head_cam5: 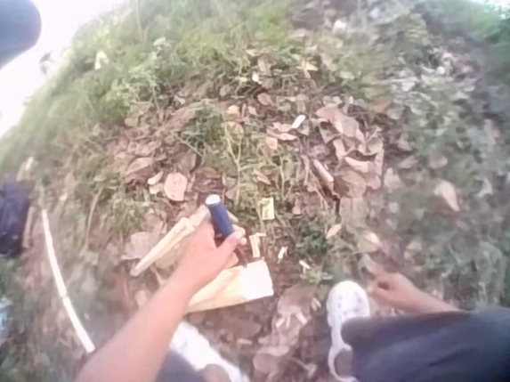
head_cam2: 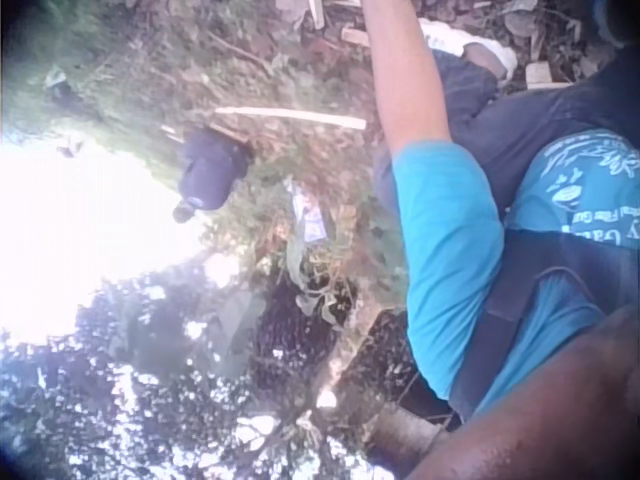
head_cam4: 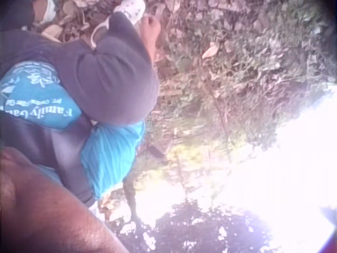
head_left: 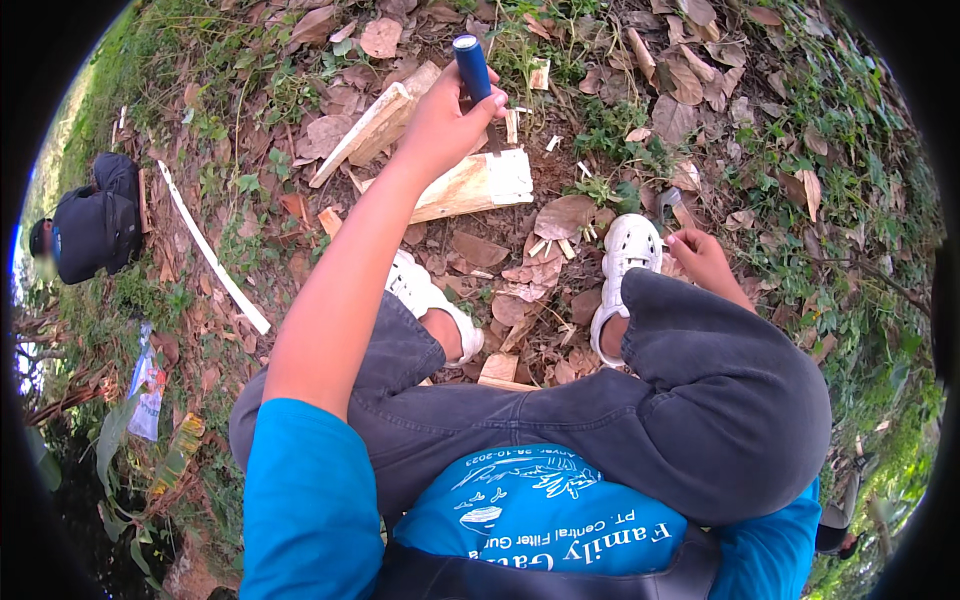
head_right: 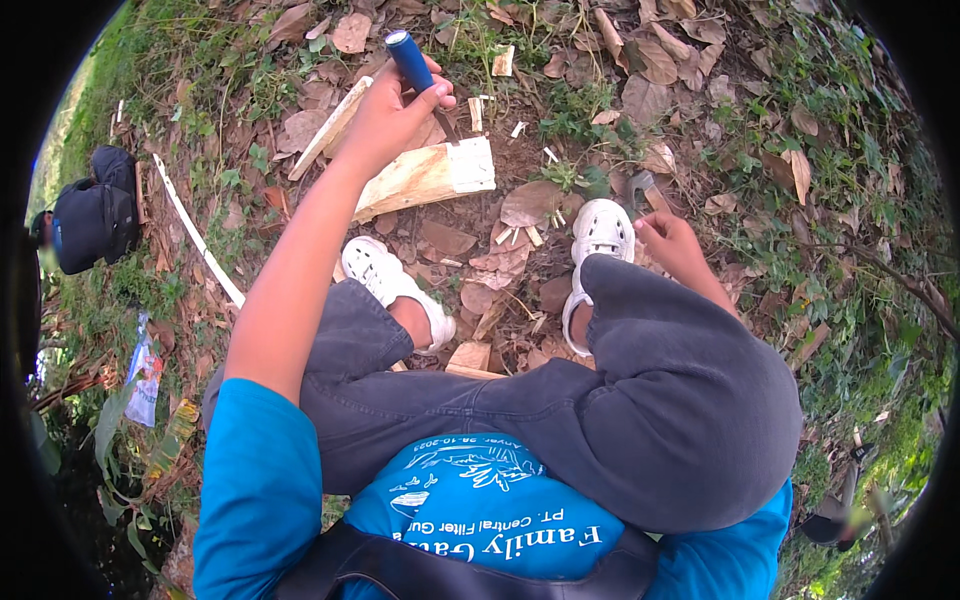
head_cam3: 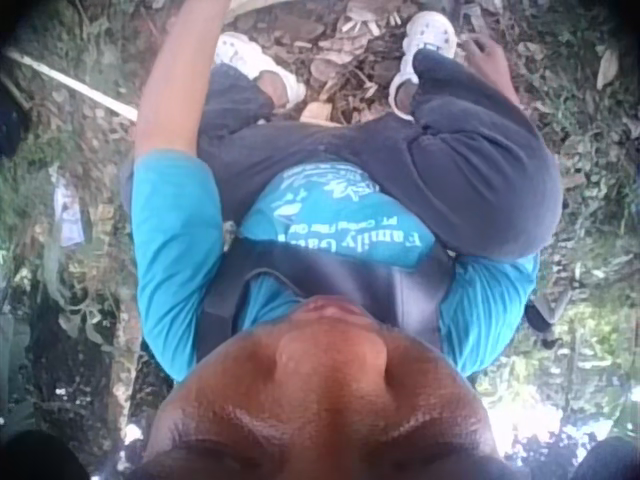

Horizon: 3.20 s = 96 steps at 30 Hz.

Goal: The person sits on the ground and uses a hammer to drive a chisel into a piece of wood, splitting it into smaller pieces. The person repeatedly positions the chisel and strikes it to break down the wood.

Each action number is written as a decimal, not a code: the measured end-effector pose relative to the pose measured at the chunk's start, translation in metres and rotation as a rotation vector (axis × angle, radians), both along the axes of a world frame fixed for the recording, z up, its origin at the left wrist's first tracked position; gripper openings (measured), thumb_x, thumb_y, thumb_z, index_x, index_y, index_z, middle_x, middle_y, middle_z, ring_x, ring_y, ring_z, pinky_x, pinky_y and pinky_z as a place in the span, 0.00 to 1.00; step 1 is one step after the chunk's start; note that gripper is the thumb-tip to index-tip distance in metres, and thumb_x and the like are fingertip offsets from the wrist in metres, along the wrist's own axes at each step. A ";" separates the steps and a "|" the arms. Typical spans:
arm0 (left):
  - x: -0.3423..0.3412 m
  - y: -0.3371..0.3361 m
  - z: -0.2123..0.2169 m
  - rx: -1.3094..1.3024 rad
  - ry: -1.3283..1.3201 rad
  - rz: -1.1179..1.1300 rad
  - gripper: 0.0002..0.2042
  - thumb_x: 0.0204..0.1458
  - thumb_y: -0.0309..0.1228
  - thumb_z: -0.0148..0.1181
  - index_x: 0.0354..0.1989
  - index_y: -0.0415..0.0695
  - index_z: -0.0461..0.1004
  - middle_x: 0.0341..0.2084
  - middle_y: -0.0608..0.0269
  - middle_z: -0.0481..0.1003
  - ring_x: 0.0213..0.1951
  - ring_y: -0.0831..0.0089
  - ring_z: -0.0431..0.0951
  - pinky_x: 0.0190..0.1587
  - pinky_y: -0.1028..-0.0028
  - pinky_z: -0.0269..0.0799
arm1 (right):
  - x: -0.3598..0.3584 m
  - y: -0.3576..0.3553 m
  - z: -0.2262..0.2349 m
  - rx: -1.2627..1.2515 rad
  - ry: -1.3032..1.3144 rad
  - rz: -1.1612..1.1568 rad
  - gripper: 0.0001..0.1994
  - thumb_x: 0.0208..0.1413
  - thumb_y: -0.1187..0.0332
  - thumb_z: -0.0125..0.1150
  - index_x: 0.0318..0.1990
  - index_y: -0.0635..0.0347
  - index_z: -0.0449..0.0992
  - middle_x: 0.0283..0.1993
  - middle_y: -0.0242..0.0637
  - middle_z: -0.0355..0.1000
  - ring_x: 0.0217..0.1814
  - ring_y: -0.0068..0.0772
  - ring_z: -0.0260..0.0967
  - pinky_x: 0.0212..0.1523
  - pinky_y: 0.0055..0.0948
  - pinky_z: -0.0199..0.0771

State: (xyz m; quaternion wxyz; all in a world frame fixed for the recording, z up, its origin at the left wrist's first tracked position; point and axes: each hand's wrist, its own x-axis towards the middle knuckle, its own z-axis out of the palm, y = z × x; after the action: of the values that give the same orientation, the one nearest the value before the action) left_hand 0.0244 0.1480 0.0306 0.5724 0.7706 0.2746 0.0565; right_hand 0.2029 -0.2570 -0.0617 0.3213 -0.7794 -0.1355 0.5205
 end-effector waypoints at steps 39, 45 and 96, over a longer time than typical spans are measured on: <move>-0.006 -0.040 -0.025 0.121 -0.029 -0.035 0.11 0.62 0.29 0.62 0.49 0.41 0.70 0.38 0.63 0.80 0.43 0.75 0.83 0.51 0.73 0.76 | -0.094 -0.126 -0.050 -0.242 -0.255 -0.332 0.11 0.59 0.65 0.63 0.43 0.63 0.80 0.35 0.38 0.79 0.37 0.32 0.77 0.41 0.33 0.76; -0.017 -0.044 -0.036 0.040 -0.126 0.097 0.12 0.62 0.28 0.62 0.49 0.40 0.68 0.38 0.63 0.79 0.44 0.75 0.82 0.52 0.73 0.76 | -0.094 -0.117 -0.041 -0.228 -0.273 -0.325 0.10 0.59 0.66 0.63 0.43 0.62 0.80 0.35 0.39 0.80 0.37 0.34 0.77 0.42 0.34 0.76; -0.047 -0.036 0.207 -0.732 -1.024 0.305 0.13 0.65 0.36 0.59 0.49 0.41 0.70 0.41 0.55 0.79 0.45 0.51 0.84 0.42 0.64 0.89 | 0.012 0.025 0.233 0.475 -0.444 -0.248 0.19 0.57 0.50 0.72 0.37 0.58 0.78 0.21 0.18 0.65 0.24 0.12 0.59 0.25 0.21 0.56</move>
State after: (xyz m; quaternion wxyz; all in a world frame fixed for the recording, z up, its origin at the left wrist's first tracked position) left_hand -0.0230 0.1119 0.2376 0.8421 0.3536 0.0750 0.4002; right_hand 0.2152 -0.2321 0.1714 0.5171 -0.7877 -0.2238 0.2490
